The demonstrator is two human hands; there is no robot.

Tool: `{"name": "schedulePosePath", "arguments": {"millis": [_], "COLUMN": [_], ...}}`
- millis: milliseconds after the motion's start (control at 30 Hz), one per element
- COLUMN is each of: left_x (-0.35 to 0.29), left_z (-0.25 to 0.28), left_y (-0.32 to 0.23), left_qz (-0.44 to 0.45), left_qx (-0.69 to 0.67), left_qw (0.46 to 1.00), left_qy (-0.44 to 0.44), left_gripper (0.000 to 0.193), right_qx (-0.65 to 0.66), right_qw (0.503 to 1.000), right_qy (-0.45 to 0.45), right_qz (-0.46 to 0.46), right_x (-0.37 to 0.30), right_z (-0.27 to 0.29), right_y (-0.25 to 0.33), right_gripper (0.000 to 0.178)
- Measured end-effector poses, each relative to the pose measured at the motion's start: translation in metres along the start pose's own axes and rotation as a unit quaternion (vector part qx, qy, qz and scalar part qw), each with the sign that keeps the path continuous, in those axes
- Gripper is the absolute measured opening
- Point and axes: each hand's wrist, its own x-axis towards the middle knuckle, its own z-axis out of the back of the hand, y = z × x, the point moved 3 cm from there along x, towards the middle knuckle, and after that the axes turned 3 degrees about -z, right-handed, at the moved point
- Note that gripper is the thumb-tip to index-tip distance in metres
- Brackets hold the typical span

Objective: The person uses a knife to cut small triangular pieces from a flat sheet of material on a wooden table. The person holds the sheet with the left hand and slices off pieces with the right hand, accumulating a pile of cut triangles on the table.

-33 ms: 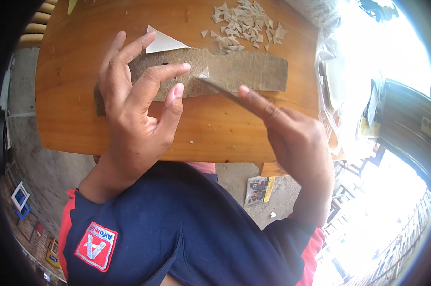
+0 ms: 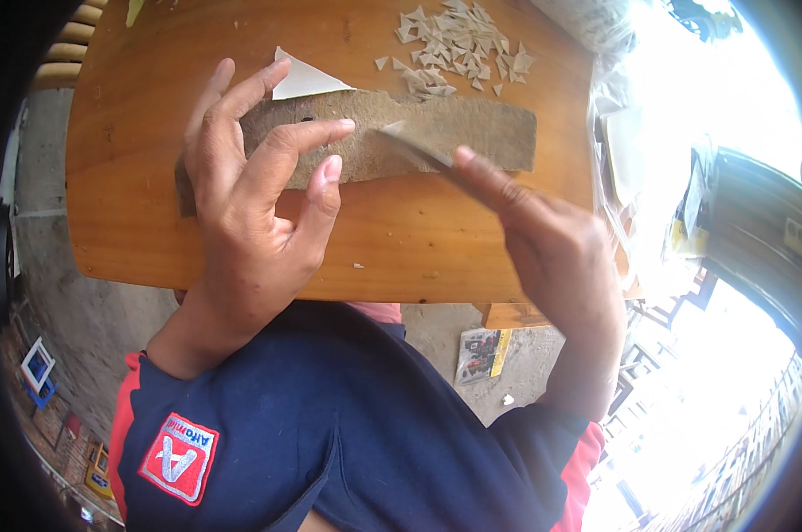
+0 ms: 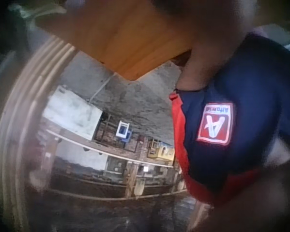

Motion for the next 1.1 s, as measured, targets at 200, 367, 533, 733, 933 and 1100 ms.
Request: {"name": "schedulePosePath", "arguments": {"millis": [200,367,533,733,933,1100], "left_x": [0.002,0.01,0.017,0.021,0.024,0.01], "left_z": [0.001,0.0,-0.018,-0.026,-0.02,-0.02], "left_y": [0.0,0.009,0.015,0.036,0.04,0.021], "left_qz": [0.0,-0.011,-0.027,-0.05,-0.098,-0.176], "left_qx": [0.029,0.116,0.217,0.209,0.181,0.153], "left_qw": [1.0,0.993,0.966,0.968,0.975,0.973], "left_qy": [0.002,0.031,0.135,0.128,0.089,0.004], "left_gripper": [0.026,0.041,0.047,0.034,0.015,0.009], "right_qx": [0.084,0.116,0.234,0.296,0.265,0.215], "right_qw": [0.985,0.991,0.961,0.924,0.931,0.941], "right_qy": [-0.096,-0.024,-0.035,-0.084,-0.082,-0.054], "right_qz": [-0.117,-0.055,-0.147,-0.229,-0.236,-0.258], "right_x": [0.011,0.004,0.001,0.011,0.014,0.013], "right_z": [0.011,-0.01,-0.027,-0.041,-0.055,-0.059], "right_y": [-0.026,-0.029,-0.056,-0.063,-0.066,-0.056], "right_gripper": [0.047,0.056,0.05,0.047,0.05,0.048]}}
